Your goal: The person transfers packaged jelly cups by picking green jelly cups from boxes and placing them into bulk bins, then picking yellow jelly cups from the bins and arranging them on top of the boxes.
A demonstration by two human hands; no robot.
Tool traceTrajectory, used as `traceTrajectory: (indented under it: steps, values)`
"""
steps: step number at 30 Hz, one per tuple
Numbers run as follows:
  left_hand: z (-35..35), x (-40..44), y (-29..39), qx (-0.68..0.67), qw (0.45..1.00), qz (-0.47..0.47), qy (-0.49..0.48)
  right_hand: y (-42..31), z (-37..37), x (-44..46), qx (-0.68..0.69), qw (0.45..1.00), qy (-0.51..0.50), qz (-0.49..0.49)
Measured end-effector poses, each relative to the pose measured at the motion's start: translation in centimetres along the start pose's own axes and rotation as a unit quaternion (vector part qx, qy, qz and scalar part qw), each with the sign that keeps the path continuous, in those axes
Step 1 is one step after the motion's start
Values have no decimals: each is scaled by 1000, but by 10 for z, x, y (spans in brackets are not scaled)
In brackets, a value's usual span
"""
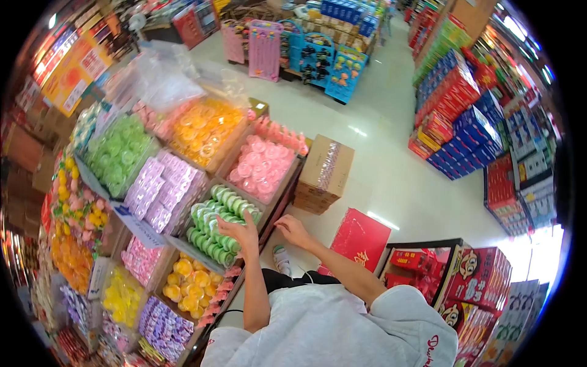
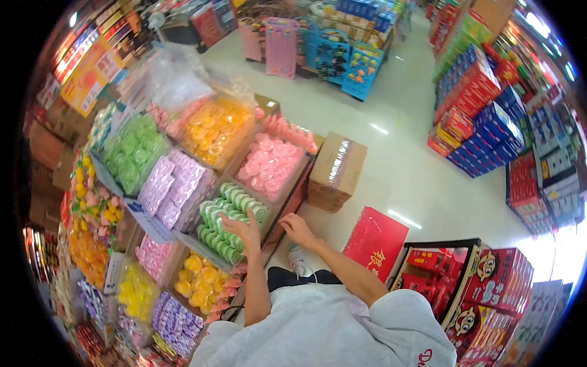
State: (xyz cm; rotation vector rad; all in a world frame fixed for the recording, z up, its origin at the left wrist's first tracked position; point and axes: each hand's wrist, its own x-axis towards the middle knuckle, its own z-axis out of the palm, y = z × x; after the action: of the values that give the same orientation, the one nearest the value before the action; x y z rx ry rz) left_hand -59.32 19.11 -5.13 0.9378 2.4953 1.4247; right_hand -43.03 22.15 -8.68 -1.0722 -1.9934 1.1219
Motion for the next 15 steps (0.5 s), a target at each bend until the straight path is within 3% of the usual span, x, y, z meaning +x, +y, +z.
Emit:
traceTrajectory:
  steps: [4, 6, 8, 10, 12, 15]
  values:
    - [32, -43, 43, -53, 993, 97, -41, 17, -39, -48, 17, 996, 66, 50]
    - [47, -67, 66, -97, 973, 189, -93, 21, -63, -76, 50, 989, 110, 84]
    - [74, -96, 67, -81, 961, 211, -157, 20, -90, -104, 83, 977, 159, 116]
    - [70, -123, 103, -176, 913, 176, -323, 14, -117, -135, 116, 952, 206, 193]
    - [80, -155, 118, -171, 896, 202, -357, 18, -139, -168, 90, 943, 249, 203]
    - [96, -201, 131, -197, 829, 292, -435, 22, -164, -213, 62, 922, 320, 208]
